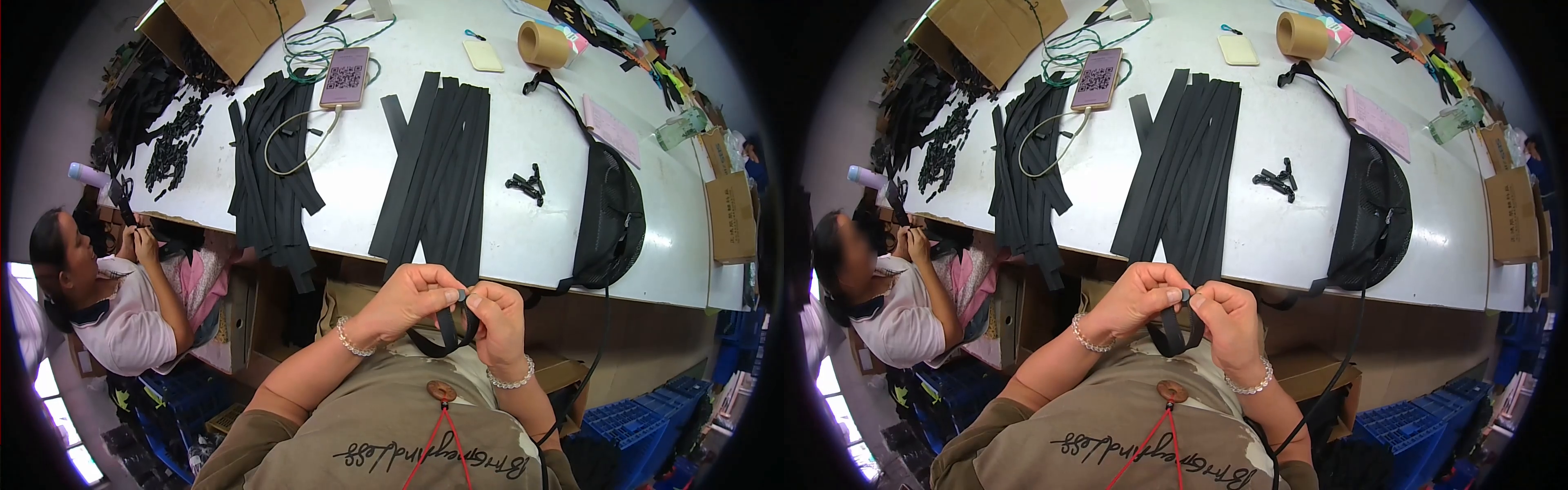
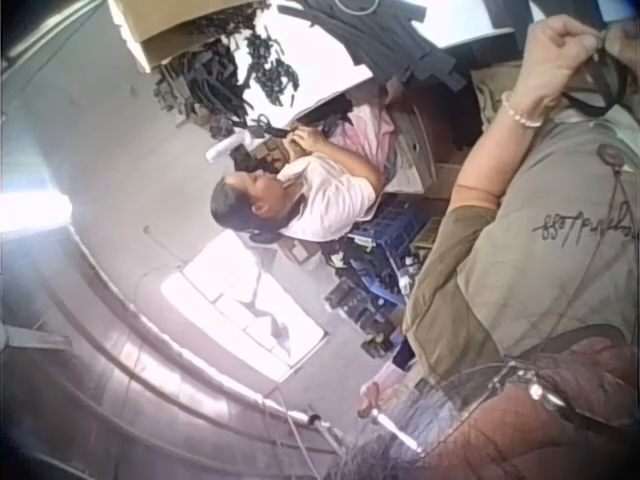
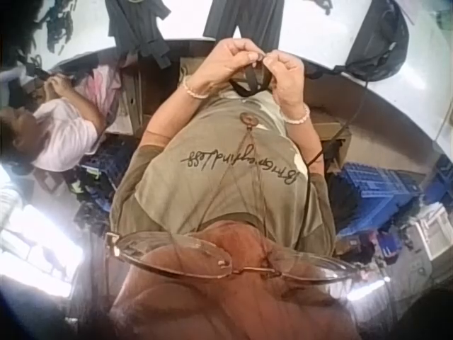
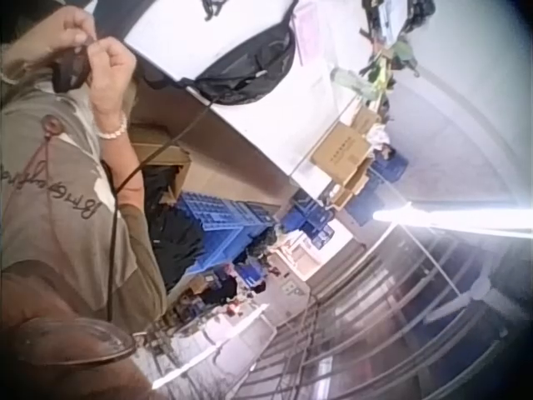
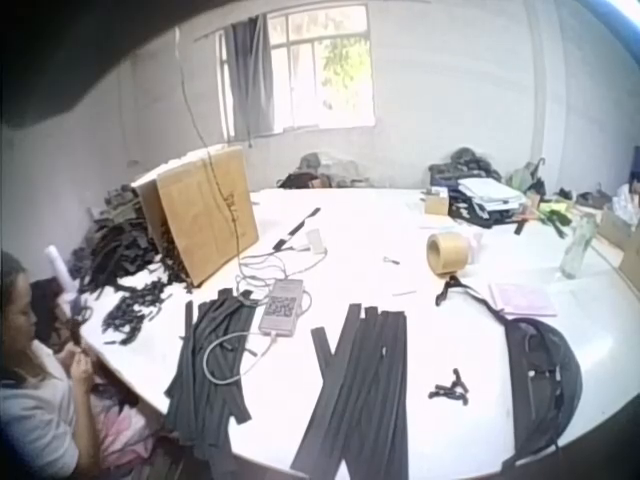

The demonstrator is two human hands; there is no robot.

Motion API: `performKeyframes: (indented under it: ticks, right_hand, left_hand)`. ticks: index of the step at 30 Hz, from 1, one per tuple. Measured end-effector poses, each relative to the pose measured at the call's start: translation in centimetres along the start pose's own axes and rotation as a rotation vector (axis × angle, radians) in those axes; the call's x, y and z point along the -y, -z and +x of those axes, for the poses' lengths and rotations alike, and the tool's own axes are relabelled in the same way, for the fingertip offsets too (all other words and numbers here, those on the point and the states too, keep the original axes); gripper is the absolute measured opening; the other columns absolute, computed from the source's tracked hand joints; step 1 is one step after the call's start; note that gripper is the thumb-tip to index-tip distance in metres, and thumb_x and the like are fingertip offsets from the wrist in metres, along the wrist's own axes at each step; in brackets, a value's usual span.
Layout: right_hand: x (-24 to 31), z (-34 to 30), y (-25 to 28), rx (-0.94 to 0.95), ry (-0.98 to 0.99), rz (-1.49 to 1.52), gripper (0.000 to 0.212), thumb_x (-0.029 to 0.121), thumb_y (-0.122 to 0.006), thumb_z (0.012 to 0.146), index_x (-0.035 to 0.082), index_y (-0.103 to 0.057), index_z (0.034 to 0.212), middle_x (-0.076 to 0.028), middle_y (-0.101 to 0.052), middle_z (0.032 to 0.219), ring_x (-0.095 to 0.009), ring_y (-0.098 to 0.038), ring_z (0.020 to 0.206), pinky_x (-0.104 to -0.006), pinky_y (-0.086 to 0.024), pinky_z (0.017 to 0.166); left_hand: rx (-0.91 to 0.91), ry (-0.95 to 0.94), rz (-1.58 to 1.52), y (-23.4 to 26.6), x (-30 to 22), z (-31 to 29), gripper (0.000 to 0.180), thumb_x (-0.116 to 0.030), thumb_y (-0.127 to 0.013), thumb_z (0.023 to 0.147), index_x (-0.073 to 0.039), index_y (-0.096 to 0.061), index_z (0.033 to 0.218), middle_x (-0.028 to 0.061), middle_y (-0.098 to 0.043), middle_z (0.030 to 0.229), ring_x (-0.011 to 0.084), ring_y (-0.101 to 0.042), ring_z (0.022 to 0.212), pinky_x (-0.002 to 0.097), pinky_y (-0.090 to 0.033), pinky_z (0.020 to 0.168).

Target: Assembling plastic buckles and adjustment clips onto black fabric bag straps.

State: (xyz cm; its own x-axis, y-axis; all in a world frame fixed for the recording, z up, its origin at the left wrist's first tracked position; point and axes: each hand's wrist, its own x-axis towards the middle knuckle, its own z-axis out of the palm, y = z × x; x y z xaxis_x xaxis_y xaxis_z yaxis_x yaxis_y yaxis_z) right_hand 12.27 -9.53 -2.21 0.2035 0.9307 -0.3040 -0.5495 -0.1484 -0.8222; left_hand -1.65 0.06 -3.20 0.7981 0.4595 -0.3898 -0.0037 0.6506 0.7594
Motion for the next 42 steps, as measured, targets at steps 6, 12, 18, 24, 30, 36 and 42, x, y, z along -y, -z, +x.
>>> performKeyframes:
  ticks: [6, 12, 18, 24, 30, 36, 42]
  right_hand:
    - [0.0, 0.2, 0.3, -0.034, 0.012, 0.003, 0.017, 0.008, -0.054, 0.087, 0.004, -0.058, 0.071, 0.006, -0.050, 0.059, 0.001, -0.033, 0.047, -0.0162, -0.024, 0.042]
    - [0.0, 0.0, 0.3, -0.017, 0.065, -0.185, 0.019, 0.006, -0.053, 0.087, 0.003, -0.055, 0.068, 0.007, -0.047, 0.060, 0.001, -0.035, 0.053, -0.0177, -0.027, 0.046]
    - [0.0, 0.0, 0.1, -0.006, 0.157, -0.337, 0.018, 0.005, -0.053, 0.087, 0.000, -0.053, 0.070, 0.006, -0.046, 0.062, -0.001, -0.036, 0.057, -0.0187, -0.028, 0.049]
    - [-0.2, 0.1, -0.1, 0.026, 0.194, -0.298, 0.018, 0.008, -0.054, 0.090, 0.001, -0.055, 0.074, 0.006, -0.046, 0.066, -0.001, -0.037, 0.060, -0.0181, -0.030, 0.052]
    - [0.4, 0.2, -0.3, -0.020, 0.211, -0.401, 0.013, 0.008, -0.053, 0.092, -0.001, -0.058, 0.084, 0.004, -0.052, 0.070, -0.001, -0.044, 0.064, -0.0160, -0.035, 0.056]
    - [1.1, 0.8, -0.7, 0.006, 0.206, -0.316, 0.024, -0.006, -0.058, 0.084, -0.006, -0.058, 0.108, -0.002, -0.060, 0.082, -0.004, -0.056, 0.076, -0.0167, -0.044, 0.067]
    - [0.9, 0.7, -0.3, -0.066, 0.247, -0.285, 0.027, -0.008, -0.060, 0.082, -0.006, -0.059, 0.110, 0.001, -0.057, 0.079, -0.002, -0.050, 0.070, -0.0155, -0.041, 0.060]
  left_hand:
    - [-0.099, -0.144, 0.093, -1.1, -0.7, -0.5, 0.012, -0.001, -0.064, 0.083, 0.001, -0.067, 0.094, 0.0017, -0.063, 0.080, 0.0042, -0.057, 0.073, 0.0174, -0.047, 0.064]
    - [-0.113, -0.420, 0.471, -0.5, -0.8, -0.7, 0.016, -0.003, -0.066, 0.081, 0.000, -0.067, 0.097, 0.0037, -0.066, 0.084, 0.0076, -0.062, 0.078, 0.0192, -0.051, 0.071]
    - [-0.103, -0.425, 0.454, -0.3, -0.8, -0.8, 0.012, -0.004, -0.068, 0.080, 0.001, -0.068, 0.091, 0.0043, -0.066, 0.082, 0.0069, -0.062, 0.075, 0.0192, -0.050, 0.066]
    - [-0.071, -0.459, 0.495, 0.3, -0.6, -0.8, 0.010, -0.004, -0.069, 0.080, 0.001, -0.068, 0.089, 0.0047, -0.066, 0.082, 0.0069, -0.061, 0.071, 0.0192, -0.050, 0.063]
    - [-0.161, -0.398, 0.436, -0.4, -1.5, -0.9, 0.012, -0.004, -0.068, 0.081, 0.001, -0.068, 0.091, 0.0048, -0.066, 0.084, 0.0072, -0.062, 0.074, 0.0193, -0.050, 0.065]
    - [-0.186, -0.188, 0.265, 0.3, -0.9, -0.4, 0.022, 0.001, -0.068, 0.079, 0.000, -0.065, 0.101, 0.0023, -0.063, 0.082, 0.0061, -0.059, 0.075, 0.0181, -0.049, 0.068]
    - [-0.055, -0.220, -0.105, 0.1, -0.5, -0.5, 0.036, 0.001, -0.067, 0.080, 0.000, -0.055, 0.114, 0.0035, -0.063, 0.092, 0.0069, -0.061, 0.084, 0.0196, -0.051, 0.074]
